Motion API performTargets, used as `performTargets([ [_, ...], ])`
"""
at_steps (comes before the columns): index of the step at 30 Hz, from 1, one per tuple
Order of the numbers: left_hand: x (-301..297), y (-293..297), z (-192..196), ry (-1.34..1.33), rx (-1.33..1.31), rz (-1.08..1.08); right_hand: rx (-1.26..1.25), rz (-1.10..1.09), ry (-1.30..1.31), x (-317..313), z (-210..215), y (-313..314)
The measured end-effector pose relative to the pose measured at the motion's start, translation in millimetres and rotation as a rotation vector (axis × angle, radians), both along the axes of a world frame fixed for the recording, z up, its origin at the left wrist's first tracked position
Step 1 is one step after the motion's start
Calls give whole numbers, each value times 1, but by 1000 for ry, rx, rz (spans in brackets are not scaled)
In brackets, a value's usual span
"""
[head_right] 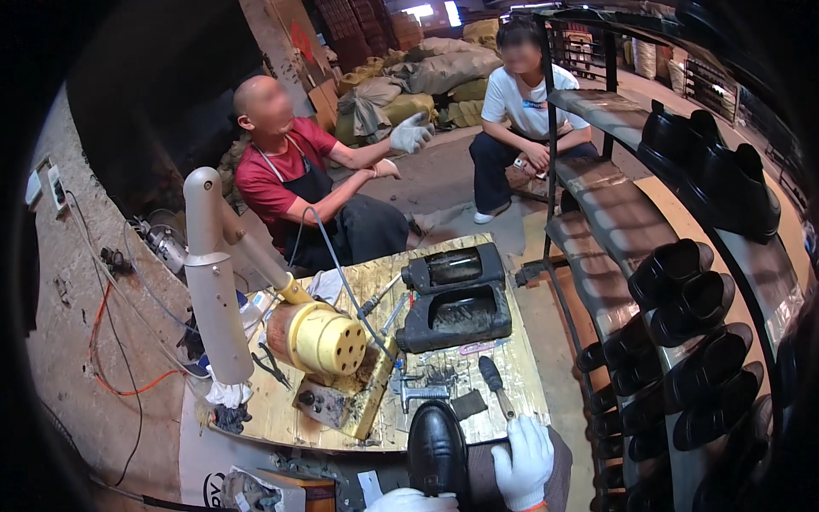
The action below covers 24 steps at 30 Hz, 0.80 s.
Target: Cleaning and polishing black leather loafers at a shoe manufacturing station.
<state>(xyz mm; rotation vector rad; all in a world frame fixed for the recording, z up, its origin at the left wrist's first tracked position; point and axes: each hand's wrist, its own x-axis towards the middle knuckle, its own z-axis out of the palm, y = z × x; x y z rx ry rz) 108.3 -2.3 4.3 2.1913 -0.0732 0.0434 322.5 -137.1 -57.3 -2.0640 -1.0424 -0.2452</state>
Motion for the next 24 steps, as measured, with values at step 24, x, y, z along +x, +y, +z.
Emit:
performTargets([
  [24, 182, 138, 5, 632, 882, 774, 17, 33, 16, 4, -2, 6],
])
